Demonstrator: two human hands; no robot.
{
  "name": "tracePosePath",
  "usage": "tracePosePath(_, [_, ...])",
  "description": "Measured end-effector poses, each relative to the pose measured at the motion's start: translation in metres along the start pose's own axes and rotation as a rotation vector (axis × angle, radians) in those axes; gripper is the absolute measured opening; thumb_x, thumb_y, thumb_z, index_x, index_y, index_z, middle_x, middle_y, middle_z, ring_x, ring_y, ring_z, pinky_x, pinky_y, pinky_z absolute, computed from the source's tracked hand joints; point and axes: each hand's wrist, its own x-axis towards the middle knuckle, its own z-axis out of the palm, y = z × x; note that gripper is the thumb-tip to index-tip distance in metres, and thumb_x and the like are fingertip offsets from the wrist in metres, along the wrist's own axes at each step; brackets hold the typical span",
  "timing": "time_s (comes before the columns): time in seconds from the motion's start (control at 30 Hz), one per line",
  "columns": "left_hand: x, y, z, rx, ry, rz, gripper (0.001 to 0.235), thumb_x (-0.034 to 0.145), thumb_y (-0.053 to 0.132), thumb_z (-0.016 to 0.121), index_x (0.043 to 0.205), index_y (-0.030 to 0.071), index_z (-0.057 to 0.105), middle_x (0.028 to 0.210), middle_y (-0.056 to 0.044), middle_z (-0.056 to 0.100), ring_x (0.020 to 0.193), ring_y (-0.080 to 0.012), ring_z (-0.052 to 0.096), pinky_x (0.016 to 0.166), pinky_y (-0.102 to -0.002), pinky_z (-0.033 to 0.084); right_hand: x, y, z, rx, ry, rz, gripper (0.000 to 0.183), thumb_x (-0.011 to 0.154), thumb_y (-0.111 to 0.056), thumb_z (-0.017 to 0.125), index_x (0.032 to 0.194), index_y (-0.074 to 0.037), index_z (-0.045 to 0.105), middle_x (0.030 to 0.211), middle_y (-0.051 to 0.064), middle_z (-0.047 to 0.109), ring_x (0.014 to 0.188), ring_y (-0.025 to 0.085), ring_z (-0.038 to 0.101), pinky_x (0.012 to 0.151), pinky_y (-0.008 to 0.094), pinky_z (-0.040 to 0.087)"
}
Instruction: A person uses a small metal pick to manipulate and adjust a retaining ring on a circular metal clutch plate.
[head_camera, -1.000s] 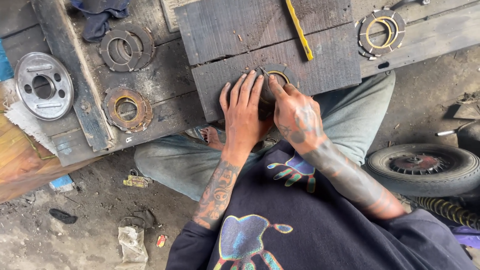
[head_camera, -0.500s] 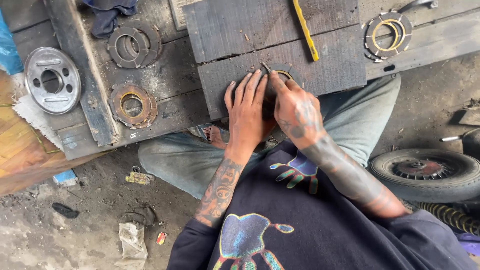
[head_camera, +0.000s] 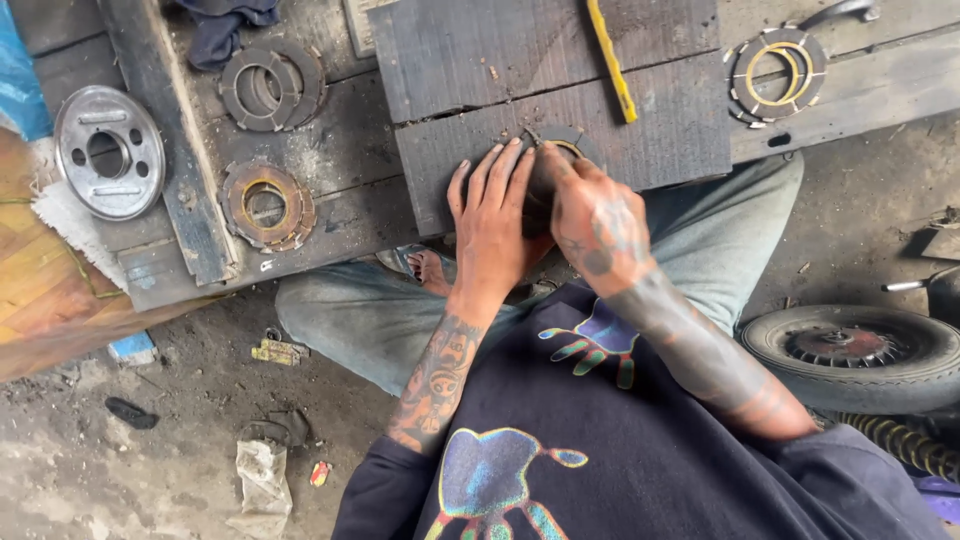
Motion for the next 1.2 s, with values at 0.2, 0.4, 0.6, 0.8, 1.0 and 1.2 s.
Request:
tracePosePath(0.2, [0.003,0.002,-0.004,-0.268,0.018,-0.020,0.080,0.078,0.029,0.084,0.148,0.008,0.052,0.153,-0.008,0.050,0.145,-0.0268,0.044,0.126,-0.050,0.022,-0.005,0.003,-0.004,-0.019,-0.034,-0.011,0.049,0.091,-0.003,0.057,0.139,-0.009,0.062,0.103,0.020,0.071,0.084,0.043,0.071,0.072,0.051,0.056])
tracePosePath(0.4, [0.005,0.002,-0.004,-0.308,0.049,-0.006,0.078,0.079,0.031,0.084,0.146,0.007,0.052,0.152,-0.009,0.049,0.144,-0.0269,0.043,0.125,-0.052,0.021,-0.002,0.004,0.000,-0.004,-0.017,-0.029,0.048,0.094,-0.003,0.055,0.141,-0.009,0.060,0.104,0.021,0.071,0.086,0.043,0.071,0.073,0.051,0.056])
tracePosePath(0.6, [0.002,0.001,-0.004,-0.243,0.055,0.008,0.079,0.082,0.025,0.083,0.152,0.008,0.050,0.159,-0.007,0.049,0.149,-0.0250,0.044,0.130,-0.050,0.023,0.000,0.012,0.012,0.099,0.058,-0.068,0.049,0.092,-0.001,0.056,0.140,-0.006,0.060,0.105,0.025,0.071,0.087,0.045,0.070,0.075,0.051,0.056])
tracePosePath(0.8, [0.011,0.004,-0.015,-0.181,-0.020,0.065,0.090,0.071,0.039,0.085,0.149,0.009,0.050,0.149,-0.017,0.047,0.137,-0.0349,0.044,0.118,-0.060,0.023,-0.014,0.024,0.000,0.349,0.182,-0.142,0.044,0.100,0.003,0.055,0.144,-0.003,0.055,0.110,0.025,0.069,0.096,0.045,0.069,0.081,0.048,0.056])
tracePosePath(1.0, [0.037,-0.007,-0.014,-0.150,-0.113,0.069,0.110,0.067,0.051,0.083,0.155,0.002,0.040,0.139,-0.018,0.049,0.128,-0.0367,0.044,0.113,-0.060,0.025,-0.019,0.029,0.003,0.376,0.232,-0.164,0.043,0.101,0.003,0.058,0.143,-0.002,0.056,0.114,0.025,0.070,0.100,0.044,0.070,0.083,0.046,0.057])
tracePosePath(1.2, [0.026,-0.007,-0.013,-0.133,-0.051,0.147,0.111,0.067,0.060,0.082,0.156,0.007,0.042,0.154,-0.011,0.045,0.135,-0.0305,0.043,0.117,-0.059,0.023,-0.023,0.037,0.004,0.409,0.249,-0.176,0.041,0.101,0.002,0.059,0.142,0.000,0.055,0.120,0.026,0.070,0.105,0.044,0.070,0.087,0.045,0.057])
